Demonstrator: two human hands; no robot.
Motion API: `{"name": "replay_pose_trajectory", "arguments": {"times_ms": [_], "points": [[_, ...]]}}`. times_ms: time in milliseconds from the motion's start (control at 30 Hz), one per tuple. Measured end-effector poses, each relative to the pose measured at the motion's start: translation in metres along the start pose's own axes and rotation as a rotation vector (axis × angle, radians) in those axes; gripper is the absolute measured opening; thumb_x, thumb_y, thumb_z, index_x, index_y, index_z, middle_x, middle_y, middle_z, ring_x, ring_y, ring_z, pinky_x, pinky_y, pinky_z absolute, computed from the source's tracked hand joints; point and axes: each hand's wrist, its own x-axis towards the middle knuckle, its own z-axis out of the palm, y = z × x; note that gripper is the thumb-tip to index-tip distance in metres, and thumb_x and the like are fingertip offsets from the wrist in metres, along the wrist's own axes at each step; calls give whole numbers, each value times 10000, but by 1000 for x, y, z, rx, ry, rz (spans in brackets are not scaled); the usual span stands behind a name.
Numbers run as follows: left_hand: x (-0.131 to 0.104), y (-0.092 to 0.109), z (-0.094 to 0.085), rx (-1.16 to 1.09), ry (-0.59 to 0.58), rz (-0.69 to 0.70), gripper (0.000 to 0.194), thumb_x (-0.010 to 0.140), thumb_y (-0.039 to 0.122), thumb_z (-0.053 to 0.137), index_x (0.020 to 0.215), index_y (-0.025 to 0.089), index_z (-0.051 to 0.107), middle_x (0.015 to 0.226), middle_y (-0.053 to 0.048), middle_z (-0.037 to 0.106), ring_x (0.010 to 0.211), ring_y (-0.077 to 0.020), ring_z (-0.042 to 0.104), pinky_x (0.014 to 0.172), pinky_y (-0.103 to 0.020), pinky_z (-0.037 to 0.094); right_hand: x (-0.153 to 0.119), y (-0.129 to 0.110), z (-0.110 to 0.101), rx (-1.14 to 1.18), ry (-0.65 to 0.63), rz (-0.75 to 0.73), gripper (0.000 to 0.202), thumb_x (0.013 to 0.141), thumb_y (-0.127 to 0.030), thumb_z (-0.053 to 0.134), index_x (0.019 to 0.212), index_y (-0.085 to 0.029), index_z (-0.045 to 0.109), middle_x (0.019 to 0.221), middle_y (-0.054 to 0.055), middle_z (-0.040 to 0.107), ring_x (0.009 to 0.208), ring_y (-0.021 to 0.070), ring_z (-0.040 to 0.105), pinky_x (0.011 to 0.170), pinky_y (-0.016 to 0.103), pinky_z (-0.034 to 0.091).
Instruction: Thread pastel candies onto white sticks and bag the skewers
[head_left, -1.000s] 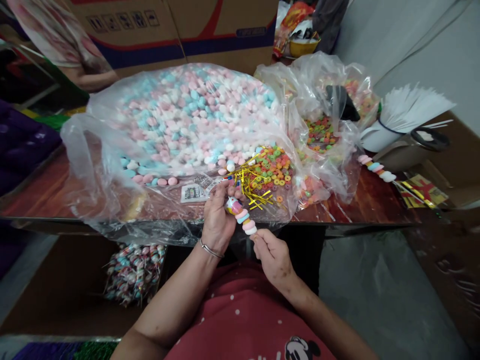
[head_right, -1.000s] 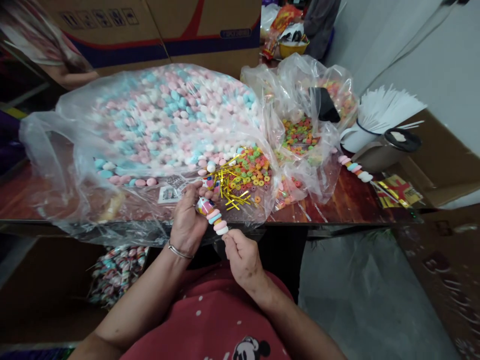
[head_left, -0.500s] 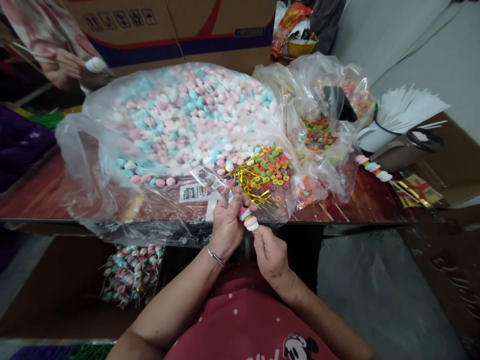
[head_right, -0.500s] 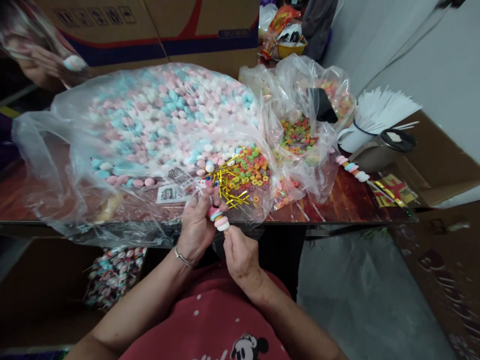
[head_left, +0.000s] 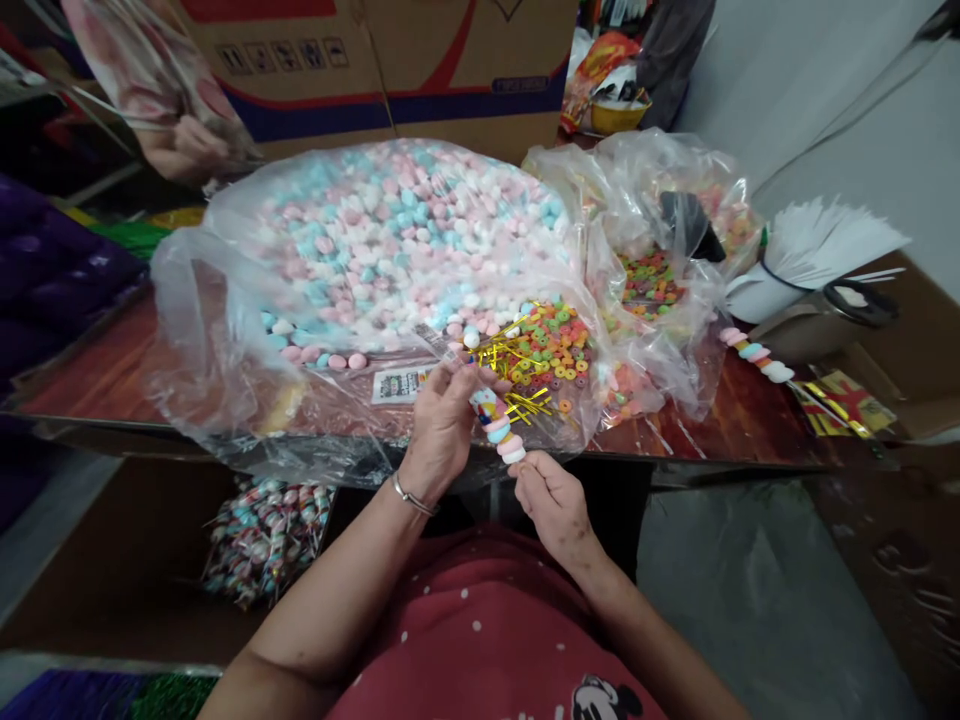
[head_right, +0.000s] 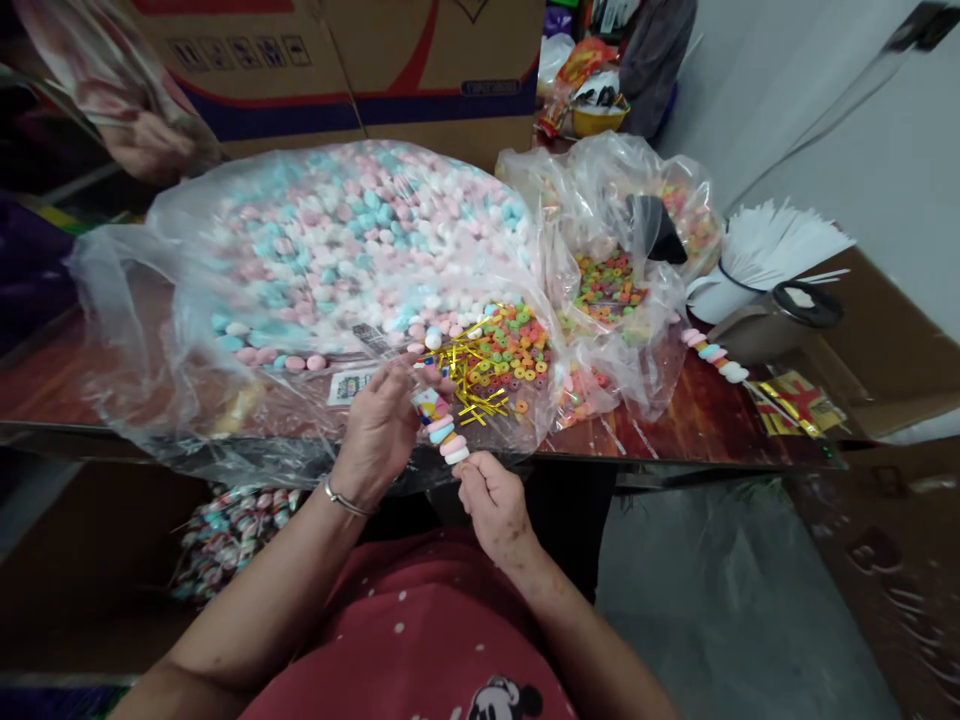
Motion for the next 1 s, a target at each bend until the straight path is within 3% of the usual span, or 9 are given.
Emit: {"name": "replay_pose_trajectory", "arguments": {"times_ms": [133, 267, 367, 500, 600, 767, 867, 1000], "points": [[3, -3, 2, 46, 11, -29, 389, 695, 351, 781, 955, 175, 552, 598, 42, 614, 476, -129, 611, 459, -219, 470, -2, 0, -1, -138, 2, -54, 302, 934, -391, 388, 816, -176, 564, 474, -76, 398, 418, 72, 360, 431, 197, 299], [3, -5, -1, 49, 46, -92, 318, 736, 377, 729, 879, 156, 550, 632, 22, 628, 468, -119, 609, 474, -229, 486, -3, 1, -4, -461, 132, -231, 239, 920, -314, 412, 851, -179, 597, 540, -45, 483, 463, 80, 417, 480, 198, 350], [0, -6, -2, 46, 41, -89, 334, 730, 350, 726, 930, 162, 537, 650, 23, 630, 503, -137, 632, 473, -225, 473, -4, 0, -5, -632, 205, -346, 222, 914, -267, 422, 873, -172, 618, 606, -17, 556, 484, 78, 452, 506, 197, 365], [-10, -16, 0, 31, 33, -17, 351, 737, 314, 713, 994, 177, 518, 648, 26, 629, 568, -157, 655, 483, -213, 447, -6, 1, -4, -637, 210, -311, 237, 925, -269, 400, 864, -174, 608, 601, -16, 543, 486, 80, 466, 513, 198, 370], [-18, -28, 2, 5, 46, 26, 323, 769, 330, 687, 1005, 178, 526, 667, 16, 640, 606, -158, 664, 525, -222, 465, -7, 3, -1, -484, 163, -195, 232, 921, -310, 405, 851, -181, 585, 536, -46, 462, 457, 79, 417, 481, 202, 343], [-29, -41, 2, 27, 45, -40, 247, 801, 392, 656, 881, 175, 569, 747, -16, 675, 702, -174, 689, 592, -247, 500, -5, 3, 7, 72, -10, 119, 266, 899, -390, 446, 748, -189, 531, 450, -88, 385, 384, 56, 306, 383, 182, 252], [-26, -34, -2, -20, 33, -70, 289, 742, 391, 708, 898, 168, 612, 820, -45, 706, 794, -209, 698, 698, -302, 526, -2, -1, 7, 334, -46, 258, 222, 832, -382, 523, 729, -185, 536, 400, -114, 348, 332, 35, 199, 332, 171, 166], [-13, -14, -9, -114, 39, -58, 415, 722, 481, 717, 973, 157, 653, 913, -78, 718, 852, -231, 691, 815, -368, 519, 1, -6, 5, 483, -141, 339, 199, 777, -357, 585, 711, -172, 558, 366, -118, 357, 295, 21, 177, 298, 156, 150]]}}
